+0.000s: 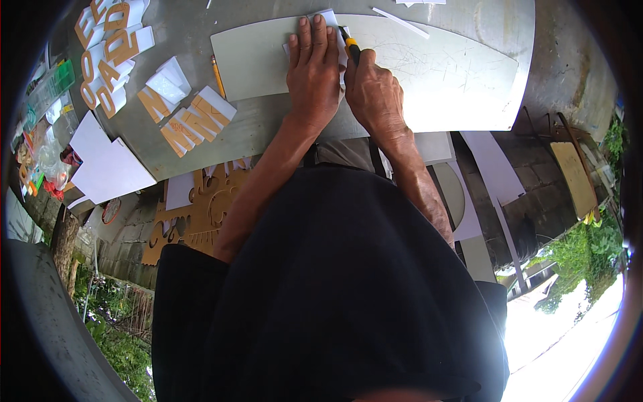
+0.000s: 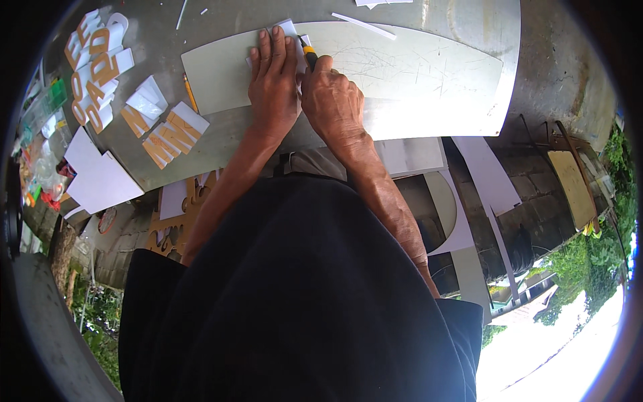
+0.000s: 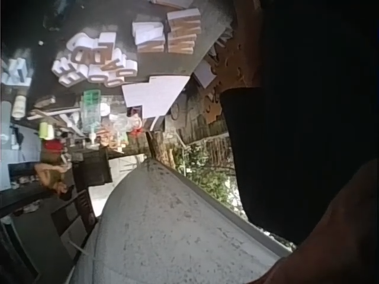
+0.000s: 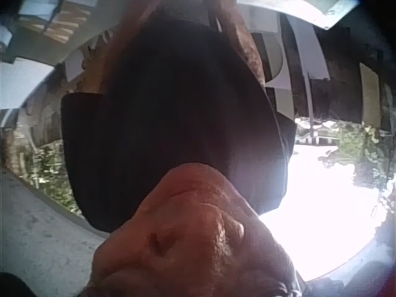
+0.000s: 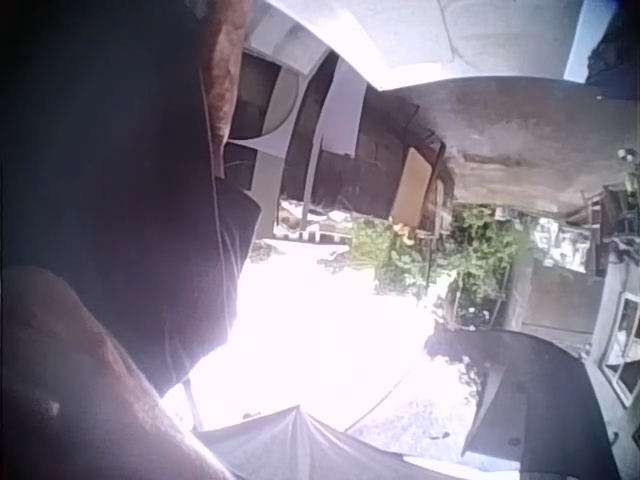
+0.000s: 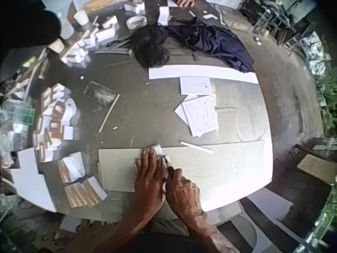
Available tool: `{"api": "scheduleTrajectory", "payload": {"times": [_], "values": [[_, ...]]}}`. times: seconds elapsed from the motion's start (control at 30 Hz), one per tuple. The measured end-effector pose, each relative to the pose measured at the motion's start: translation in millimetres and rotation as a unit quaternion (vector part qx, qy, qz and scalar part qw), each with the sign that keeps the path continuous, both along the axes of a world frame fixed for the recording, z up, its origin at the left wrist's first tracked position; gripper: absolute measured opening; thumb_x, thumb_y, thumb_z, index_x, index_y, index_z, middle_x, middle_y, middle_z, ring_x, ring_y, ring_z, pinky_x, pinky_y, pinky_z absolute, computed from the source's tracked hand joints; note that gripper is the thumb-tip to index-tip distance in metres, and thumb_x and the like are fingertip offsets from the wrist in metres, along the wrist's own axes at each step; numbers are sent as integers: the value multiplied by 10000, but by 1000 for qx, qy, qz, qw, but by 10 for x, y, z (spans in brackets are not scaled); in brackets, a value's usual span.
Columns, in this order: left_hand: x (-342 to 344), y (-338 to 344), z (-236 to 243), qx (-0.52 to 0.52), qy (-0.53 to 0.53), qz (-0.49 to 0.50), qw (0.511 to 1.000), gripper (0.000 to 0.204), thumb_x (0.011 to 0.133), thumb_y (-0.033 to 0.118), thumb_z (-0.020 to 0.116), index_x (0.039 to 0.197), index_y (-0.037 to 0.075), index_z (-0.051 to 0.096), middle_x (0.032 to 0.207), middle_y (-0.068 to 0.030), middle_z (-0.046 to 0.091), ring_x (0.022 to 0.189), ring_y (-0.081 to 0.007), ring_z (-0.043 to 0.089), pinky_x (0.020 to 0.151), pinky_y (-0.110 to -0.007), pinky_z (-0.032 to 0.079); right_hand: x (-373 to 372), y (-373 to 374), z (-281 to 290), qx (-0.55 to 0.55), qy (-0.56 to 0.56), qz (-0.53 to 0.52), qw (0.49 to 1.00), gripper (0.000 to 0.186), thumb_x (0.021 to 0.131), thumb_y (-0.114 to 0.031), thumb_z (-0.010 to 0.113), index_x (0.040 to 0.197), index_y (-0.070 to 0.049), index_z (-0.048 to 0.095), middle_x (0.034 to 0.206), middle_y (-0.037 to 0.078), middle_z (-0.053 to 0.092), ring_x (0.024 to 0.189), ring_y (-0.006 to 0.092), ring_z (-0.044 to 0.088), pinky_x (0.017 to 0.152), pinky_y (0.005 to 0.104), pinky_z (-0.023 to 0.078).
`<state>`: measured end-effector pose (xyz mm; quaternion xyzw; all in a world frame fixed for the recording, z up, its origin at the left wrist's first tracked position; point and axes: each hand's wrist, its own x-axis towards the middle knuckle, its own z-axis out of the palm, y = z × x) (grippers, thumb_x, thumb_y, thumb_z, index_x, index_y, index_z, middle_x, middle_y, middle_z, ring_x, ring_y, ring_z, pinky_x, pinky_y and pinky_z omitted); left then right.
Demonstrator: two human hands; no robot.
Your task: Cutting out letters from a foam board for sign making using a utility knife.
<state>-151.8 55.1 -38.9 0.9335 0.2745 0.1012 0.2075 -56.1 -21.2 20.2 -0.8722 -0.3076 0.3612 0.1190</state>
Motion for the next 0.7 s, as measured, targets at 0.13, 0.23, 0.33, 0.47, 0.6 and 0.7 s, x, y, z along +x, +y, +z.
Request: {"api": "scheduleTrajectory", "payload": {"times": [0.13,0.23,0.33,0.47,0.6,0.7], "values": [[1,-3,9,6,6,-2,1000,609,814,113,734,1371,-57,557,1549,-253,405,1501,-413,286,1223,-546,206,11,53,82,-14,-6,16,1000,312,997,-272,569,975,29,491,798,250,705,763,423,725,677,501,579],[11,0,-26,20,6,3,1000,602,821,125,732,1368,-55,557,1543,-252,411,1498,-417,289,1223,-545,208,-43,69,17,2,-48,27,998,258,1005,-221,536,979,25,464,715,263,682,687,465,700,643,543,564],[18,-8,-27,11,-5,11,1000,596,829,127,728,1369,-55,553,1543,-249,410,1497,-420,290,1223,-544,208,-53,102,71,-10,-36,16,999,239,993,-198,533,971,32,469,726,266,686,698,464,703,651,533,570],[8,-25,-8,-14,-9,8,1000,611,835,122,723,1387,-59,531,1553,-247,396,1496,-427,287,1222,-548,209,-108,19,128,-21,-20,3,1000,222,995,-184,520,967,30,470,723,274,680,703,464,703,649,533,567],[2,1,-28,-19,-14,0,1000,641,834,98,729,1407,-73,500,1570,-249,370,1499,-444,265,1222,-559,202,-175,-82,125,-56,-40,24,997,151,942,-114,560,940,16,483,756,224,699,723,392,731,642,476,590],[-44,-34,-14,-24,-12,-1,1000,646,836,83,731,1412,-81,490,1581,-249,352,1501,-451,251,1223,-564,198,-260,-223,153,-64,-33,26,997,133,931,-92,565,935,11,481,752,216,698,710,388,729,629,479,588]]}}
